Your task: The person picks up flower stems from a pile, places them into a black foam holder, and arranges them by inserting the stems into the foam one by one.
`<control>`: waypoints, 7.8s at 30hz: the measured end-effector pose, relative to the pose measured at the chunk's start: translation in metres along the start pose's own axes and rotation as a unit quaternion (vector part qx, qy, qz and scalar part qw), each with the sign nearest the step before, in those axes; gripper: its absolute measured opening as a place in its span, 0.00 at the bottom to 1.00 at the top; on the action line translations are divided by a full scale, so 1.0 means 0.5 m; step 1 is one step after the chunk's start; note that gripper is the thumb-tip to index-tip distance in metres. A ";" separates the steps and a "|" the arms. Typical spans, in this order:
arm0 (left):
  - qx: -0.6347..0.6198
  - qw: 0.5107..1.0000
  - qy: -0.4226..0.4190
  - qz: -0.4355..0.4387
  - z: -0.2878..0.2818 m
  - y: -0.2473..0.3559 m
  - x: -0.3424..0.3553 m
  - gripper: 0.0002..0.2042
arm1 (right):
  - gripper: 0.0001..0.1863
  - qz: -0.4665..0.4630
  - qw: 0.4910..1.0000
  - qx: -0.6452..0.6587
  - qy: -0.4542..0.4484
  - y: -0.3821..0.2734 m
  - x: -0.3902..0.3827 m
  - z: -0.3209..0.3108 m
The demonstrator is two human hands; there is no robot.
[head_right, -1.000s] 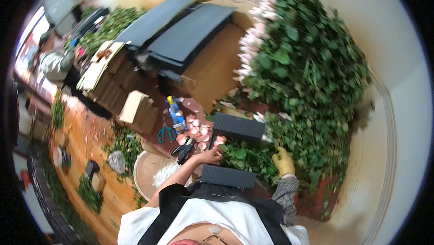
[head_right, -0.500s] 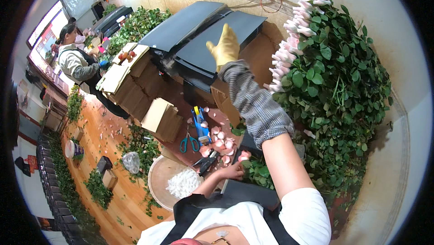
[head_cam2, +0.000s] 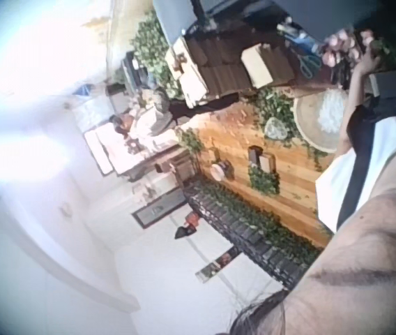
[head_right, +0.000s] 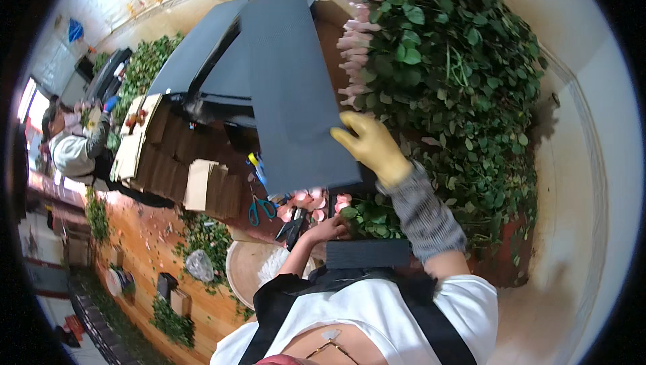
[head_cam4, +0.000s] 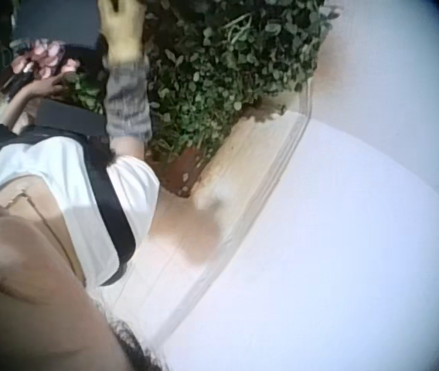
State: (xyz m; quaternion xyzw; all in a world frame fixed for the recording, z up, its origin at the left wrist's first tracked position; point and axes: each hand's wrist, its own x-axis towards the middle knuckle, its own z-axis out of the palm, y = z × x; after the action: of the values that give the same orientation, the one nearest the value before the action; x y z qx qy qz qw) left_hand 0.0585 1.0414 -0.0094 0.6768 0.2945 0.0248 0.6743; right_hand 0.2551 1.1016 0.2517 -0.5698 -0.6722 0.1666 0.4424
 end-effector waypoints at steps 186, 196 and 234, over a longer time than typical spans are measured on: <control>0.404 0.894 0.126 -0.146 0.124 0.134 -0.056 0.18 | 0.14 0.112 0.847 -0.482 0.192 0.530 0.647 -0.675; 0.463 0.870 0.128 -0.111 0.113 0.153 -0.051 0.16 | 0.11 -0.192 0.774 -0.455 0.396 0.444 0.400 -0.595; 0.535 0.836 0.106 0.052 0.110 0.116 -0.025 0.16 | 0.20 0.079 0.845 -0.522 0.081 0.147 -0.171 -0.450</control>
State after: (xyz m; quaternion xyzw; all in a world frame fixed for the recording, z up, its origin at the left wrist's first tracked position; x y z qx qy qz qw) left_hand 0.0932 0.9915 0.0442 0.9394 0.2965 -0.0300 0.1692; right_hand 0.4736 0.9824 0.2878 -0.7794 -0.5741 -0.2218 0.1176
